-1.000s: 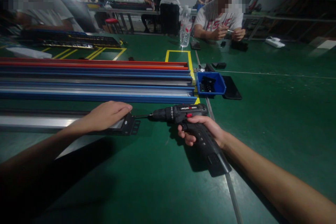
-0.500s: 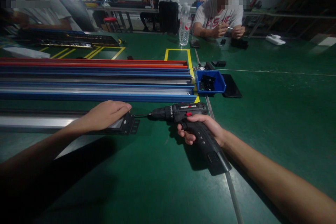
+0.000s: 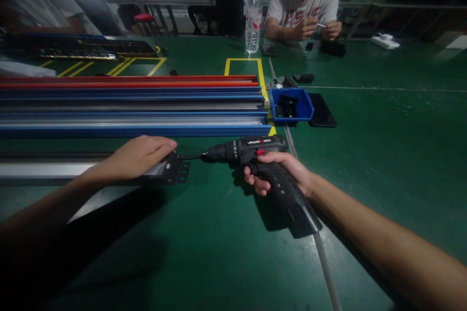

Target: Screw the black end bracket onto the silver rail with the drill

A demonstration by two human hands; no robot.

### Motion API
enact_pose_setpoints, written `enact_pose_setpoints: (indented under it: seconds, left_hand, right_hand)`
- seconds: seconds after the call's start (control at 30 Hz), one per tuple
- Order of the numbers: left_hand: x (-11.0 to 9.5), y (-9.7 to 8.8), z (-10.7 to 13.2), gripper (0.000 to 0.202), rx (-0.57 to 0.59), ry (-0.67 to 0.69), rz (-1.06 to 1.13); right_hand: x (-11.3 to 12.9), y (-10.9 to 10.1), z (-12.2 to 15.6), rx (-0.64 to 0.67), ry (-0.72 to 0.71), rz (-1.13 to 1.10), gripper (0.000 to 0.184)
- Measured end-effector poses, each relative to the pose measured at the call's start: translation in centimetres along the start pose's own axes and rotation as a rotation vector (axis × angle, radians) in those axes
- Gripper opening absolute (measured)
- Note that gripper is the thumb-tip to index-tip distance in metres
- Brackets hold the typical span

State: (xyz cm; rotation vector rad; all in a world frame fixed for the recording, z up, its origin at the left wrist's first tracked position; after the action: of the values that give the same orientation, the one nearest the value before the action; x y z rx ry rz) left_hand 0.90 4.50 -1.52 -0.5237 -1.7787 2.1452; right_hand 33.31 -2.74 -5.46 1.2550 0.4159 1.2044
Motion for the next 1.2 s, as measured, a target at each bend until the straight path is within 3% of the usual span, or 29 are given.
enact_pose_setpoints:
  seconds: [1.2]
  left_hand:
    - [0.06,0.01,0.0,0.064,0.007,0.01,0.005]
  right_hand:
    - [-0.05,0.17,-0.17,0.021,-0.004,-0.007,0.034]
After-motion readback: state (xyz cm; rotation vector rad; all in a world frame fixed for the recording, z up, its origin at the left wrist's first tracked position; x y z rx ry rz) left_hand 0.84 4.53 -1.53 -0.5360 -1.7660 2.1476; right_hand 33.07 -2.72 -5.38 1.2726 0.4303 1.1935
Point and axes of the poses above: each hand's wrist, its own z-axis away from the middle knuckle, its own y-axis out of the palm, x = y × z, the point moved 4 cm from there along -z, towards the middle knuckle, and after that the axes turned 8 degrees about -z, right-handed, at the moved point
